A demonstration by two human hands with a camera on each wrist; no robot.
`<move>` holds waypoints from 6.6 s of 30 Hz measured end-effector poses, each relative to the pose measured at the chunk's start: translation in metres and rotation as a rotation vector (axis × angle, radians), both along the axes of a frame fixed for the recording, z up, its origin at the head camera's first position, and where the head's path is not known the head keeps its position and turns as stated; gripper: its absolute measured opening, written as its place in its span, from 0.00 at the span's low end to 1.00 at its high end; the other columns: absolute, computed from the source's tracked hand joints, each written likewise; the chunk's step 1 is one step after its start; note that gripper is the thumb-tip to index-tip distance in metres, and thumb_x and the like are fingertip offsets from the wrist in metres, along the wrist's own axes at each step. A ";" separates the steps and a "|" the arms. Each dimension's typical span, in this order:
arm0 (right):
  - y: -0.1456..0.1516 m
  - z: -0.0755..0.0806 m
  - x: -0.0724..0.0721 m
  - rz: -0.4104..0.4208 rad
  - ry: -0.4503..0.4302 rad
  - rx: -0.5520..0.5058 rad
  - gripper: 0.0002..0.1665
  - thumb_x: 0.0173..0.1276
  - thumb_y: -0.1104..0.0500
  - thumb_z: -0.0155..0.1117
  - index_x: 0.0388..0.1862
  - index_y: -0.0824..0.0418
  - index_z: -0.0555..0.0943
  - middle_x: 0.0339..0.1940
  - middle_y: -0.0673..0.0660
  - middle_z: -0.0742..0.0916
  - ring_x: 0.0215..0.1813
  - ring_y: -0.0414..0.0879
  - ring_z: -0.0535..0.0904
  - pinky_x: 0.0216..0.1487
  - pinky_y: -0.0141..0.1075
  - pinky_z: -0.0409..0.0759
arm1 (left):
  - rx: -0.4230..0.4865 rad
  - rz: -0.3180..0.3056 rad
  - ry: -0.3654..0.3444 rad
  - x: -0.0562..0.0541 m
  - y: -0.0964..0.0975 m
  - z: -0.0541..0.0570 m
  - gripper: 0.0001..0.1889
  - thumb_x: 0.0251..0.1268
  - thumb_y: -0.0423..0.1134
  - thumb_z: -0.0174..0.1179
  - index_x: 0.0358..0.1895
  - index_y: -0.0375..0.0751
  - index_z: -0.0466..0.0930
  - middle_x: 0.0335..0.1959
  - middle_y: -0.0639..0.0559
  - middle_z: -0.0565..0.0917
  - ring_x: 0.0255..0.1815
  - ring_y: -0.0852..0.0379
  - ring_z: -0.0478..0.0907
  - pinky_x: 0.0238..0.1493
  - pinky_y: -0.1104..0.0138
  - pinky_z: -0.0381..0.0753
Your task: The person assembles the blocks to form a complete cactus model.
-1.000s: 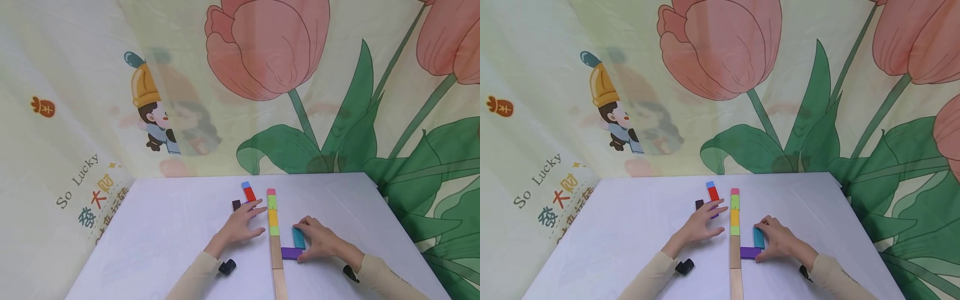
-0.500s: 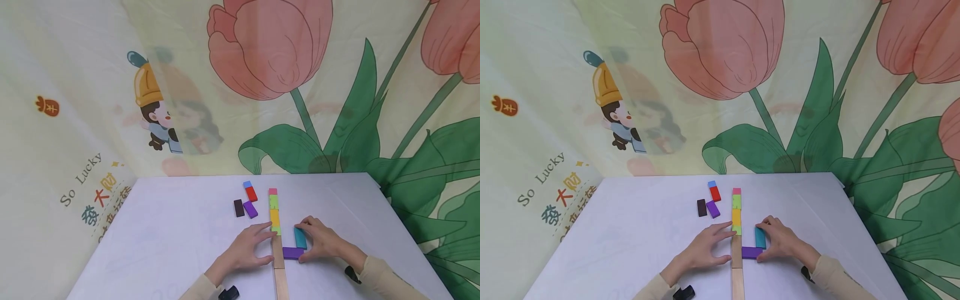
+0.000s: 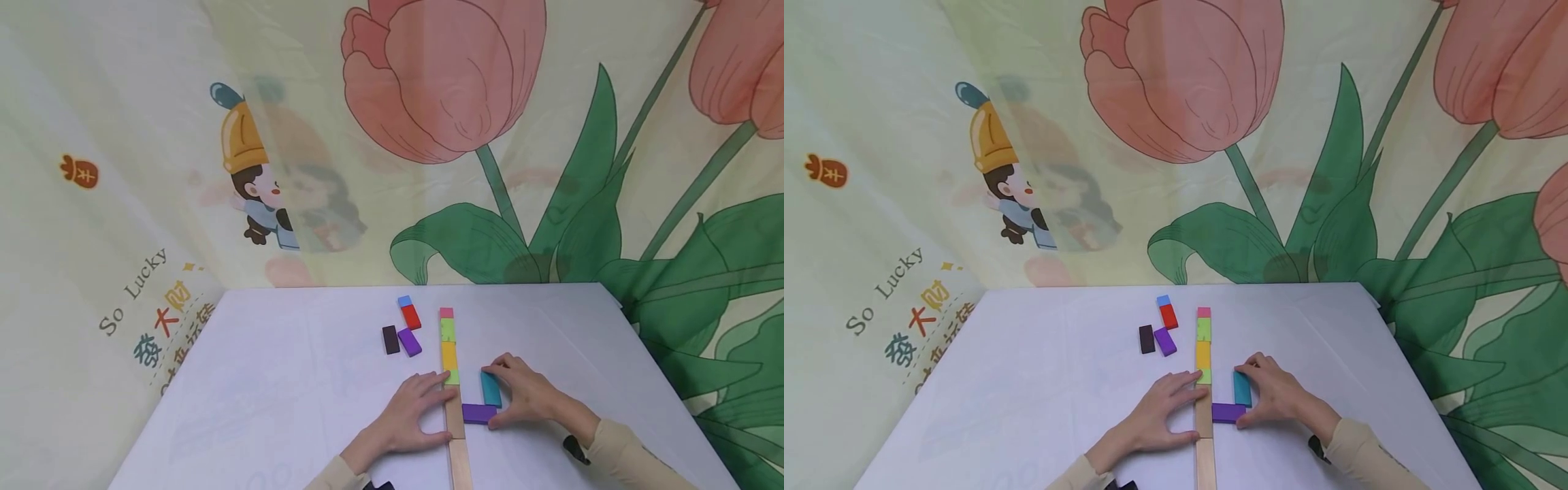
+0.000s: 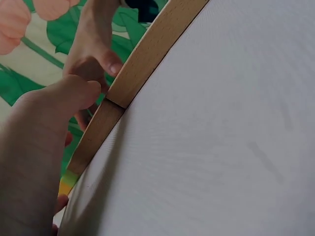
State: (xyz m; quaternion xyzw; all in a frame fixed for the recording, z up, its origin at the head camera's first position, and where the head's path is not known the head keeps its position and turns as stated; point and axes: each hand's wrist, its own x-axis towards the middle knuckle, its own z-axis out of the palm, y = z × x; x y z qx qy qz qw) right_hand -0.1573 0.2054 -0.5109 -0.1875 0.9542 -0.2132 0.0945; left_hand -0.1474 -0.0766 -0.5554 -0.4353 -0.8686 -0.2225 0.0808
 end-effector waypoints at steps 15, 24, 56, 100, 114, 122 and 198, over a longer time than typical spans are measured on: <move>-0.007 0.011 -0.043 -0.068 0.015 -0.135 0.34 0.60 0.46 0.74 0.60 0.63 0.78 0.49 0.56 0.81 0.50 0.52 0.78 0.49 0.48 0.83 | -0.068 -0.002 -0.016 -0.003 -0.001 -0.003 0.36 0.61 0.67 0.55 0.73 0.63 0.65 0.76 0.59 0.61 0.76 0.52 0.57 0.73 0.50 0.59; -0.057 0.020 -0.097 -0.040 0.068 -0.238 0.24 0.66 0.55 0.69 0.59 0.63 0.80 0.52 0.60 0.83 0.52 0.54 0.79 0.51 0.47 0.83 | -0.060 -0.003 -0.008 -0.004 -0.004 -0.002 0.36 0.61 0.67 0.56 0.73 0.62 0.66 0.76 0.58 0.62 0.75 0.52 0.58 0.72 0.49 0.61; -0.122 0.012 -0.127 0.168 -0.084 -0.240 0.20 0.55 0.61 0.79 0.44 0.55 0.79 0.42 0.50 0.81 0.46 0.46 0.78 0.55 0.42 0.80 | -0.047 -0.018 0.050 -0.001 -0.001 -0.003 0.36 0.60 0.66 0.57 0.72 0.61 0.67 0.76 0.57 0.63 0.75 0.51 0.60 0.71 0.50 0.63; 0.016 -0.002 -0.081 -0.200 -0.257 -0.416 0.11 0.65 0.67 0.68 0.45 0.69 0.83 0.40 0.57 0.86 0.38 0.46 0.79 0.42 0.36 0.84 | -0.058 0.001 -0.068 0.002 -0.001 -0.002 0.36 0.63 0.68 0.52 0.73 0.62 0.65 0.76 0.59 0.62 0.76 0.52 0.57 0.72 0.48 0.60; 0.013 0.001 -0.082 -0.211 -0.255 -0.375 0.13 0.64 0.66 0.68 0.46 0.71 0.83 0.41 0.58 0.85 0.39 0.46 0.79 0.43 0.39 0.85 | -0.053 0.004 -0.058 -0.001 0.001 -0.002 0.35 0.62 0.68 0.53 0.73 0.63 0.65 0.76 0.60 0.61 0.76 0.53 0.56 0.72 0.49 0.59; 0.014 0.001 -0.082 -0.198 -0.248 -0.380 0.12 0.64 0.67 0.68 0.46 0.71 0.82 0.41 0.59 0.85 0.38 0.46 0.79 0.42 0.38 0.85 | -0.052 0.004 -0.069 -0.001 0.002 -0.002 0.35 0.63 0.68 0.53 0.73 0.63 0.65 0.76 0.60 0.61 0.76 0.53 0.56 0.72 0.49 0.59; 0.007 0.004 -0.015 0.076 -0.053 -0.024 0.80 0.30 0.30 0.81 0.79 0.58 0.54 0.76 0.69 0.57 0.74 0.69 0.55 0.63 0.69 0.65 | -0.045 -0.005 -0.026 0.000 -0.001 0.000 0.36 0.61 0.66 0.56 0.72 0.61 0.66 0.76 0.57 0.63 0.75 0.52 0.59 0.71 0.49 0.62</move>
